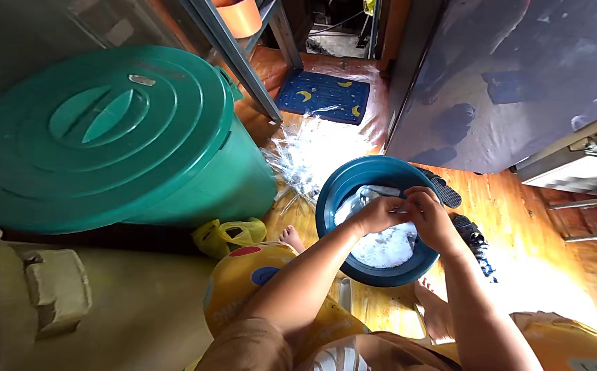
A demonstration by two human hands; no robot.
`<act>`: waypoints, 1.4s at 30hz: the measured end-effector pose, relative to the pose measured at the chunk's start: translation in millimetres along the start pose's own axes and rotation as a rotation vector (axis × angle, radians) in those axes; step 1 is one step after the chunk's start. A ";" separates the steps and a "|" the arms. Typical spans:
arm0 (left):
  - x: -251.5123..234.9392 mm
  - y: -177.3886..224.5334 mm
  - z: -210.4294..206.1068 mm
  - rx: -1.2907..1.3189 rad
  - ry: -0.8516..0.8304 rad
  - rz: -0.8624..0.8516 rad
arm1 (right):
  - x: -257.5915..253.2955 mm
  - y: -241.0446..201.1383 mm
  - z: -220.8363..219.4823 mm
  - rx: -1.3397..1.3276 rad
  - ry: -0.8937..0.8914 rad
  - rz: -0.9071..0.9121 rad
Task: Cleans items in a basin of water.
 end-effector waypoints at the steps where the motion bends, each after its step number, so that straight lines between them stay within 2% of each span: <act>1: -0.6 1.5 0.7 -0.076 -0.007 -0.010 | -0.4 0.3 1.6 0.001 0.032 -0.004; 6: 0.1 -22.0 -2.8 -0.329 -0.154 0.035 | -1.4 -11.1 22.2 -0.037 0.234 0.068; 9: 1.1 -32.5 -1.3 -0.469 -0.232 0.065 | -1.7 -14.9 25.7 -0.041 0.236 0.096; 11: 2.9 -27.2 -2.8 -0.324 -0.221 0.085 | -2.3 -13.3 22.1 -0.029 0.174 0.083; 14: 3.9 -7.9 -5.0 0.147 -0.084 0.108 | -1.1 -5.8 10.6 -0.064 0.049 -0.028; 16: 3.8 -2.6 -3.5 0.302 0.023 0.132 | 0.7 4.0 4.3 -0.222 0.065 -0.174; 18: 1.8 -4.8 -1.2 0.335 0.087 0.133 | 1.5 11.9 0.4 -0.514 0.141 -0.349; 20: -0.7 -10.6 0.6 0.276 0.121 0.097 | 1.2 14.4 -0.9 -0.777 0.214 -0.492; 23: -2.4 -17.1 3.1 0.177 0.154 0.089 | -0.5 18.0 0.7 -0.975 0.319 -0.622; 28: -4.3 -14.4 6.2 -0.039 0.157 0.113 | -3.7 34.9 10.8 -1.006 0.473 -0.683; 34: -6.0 -20.4 6.5 -0.326 -0.013 -0.012 | -4.5 46.2 31.2 -0.991 0.653 -0.694; 36: -5.8 -23.1 7.6 -0.475 -0.061 -0.039 | -3.8 42.0 36.9 -1.027 0.605 -0.622; 37: -6.0 -24.5 9.2 -0.556 -0.055 -0.016 | -2.6 37.0 37.5 -1.044 0.515 -0.542; 40: -9.3 -25.5 20.1 -0.713 0.032 0.195 | 3.9 17.8 22.9 -1.119 0.123 -0.260; 42: -11.6 -23.9 28.2 -0.634 0.134 0.233 | 14.1 3.8 0.3 -1.199 -0.147 -0.200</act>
Point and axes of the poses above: each hand's wrist, its own x-axis away from the middle knuckle, its own z-axis out of the back of the hand, y = z × x, the point moved 4 cm from there along -x, towards the middle knuckle, and after that the axes turned 11 degrees about y, right-handed, at the moved point
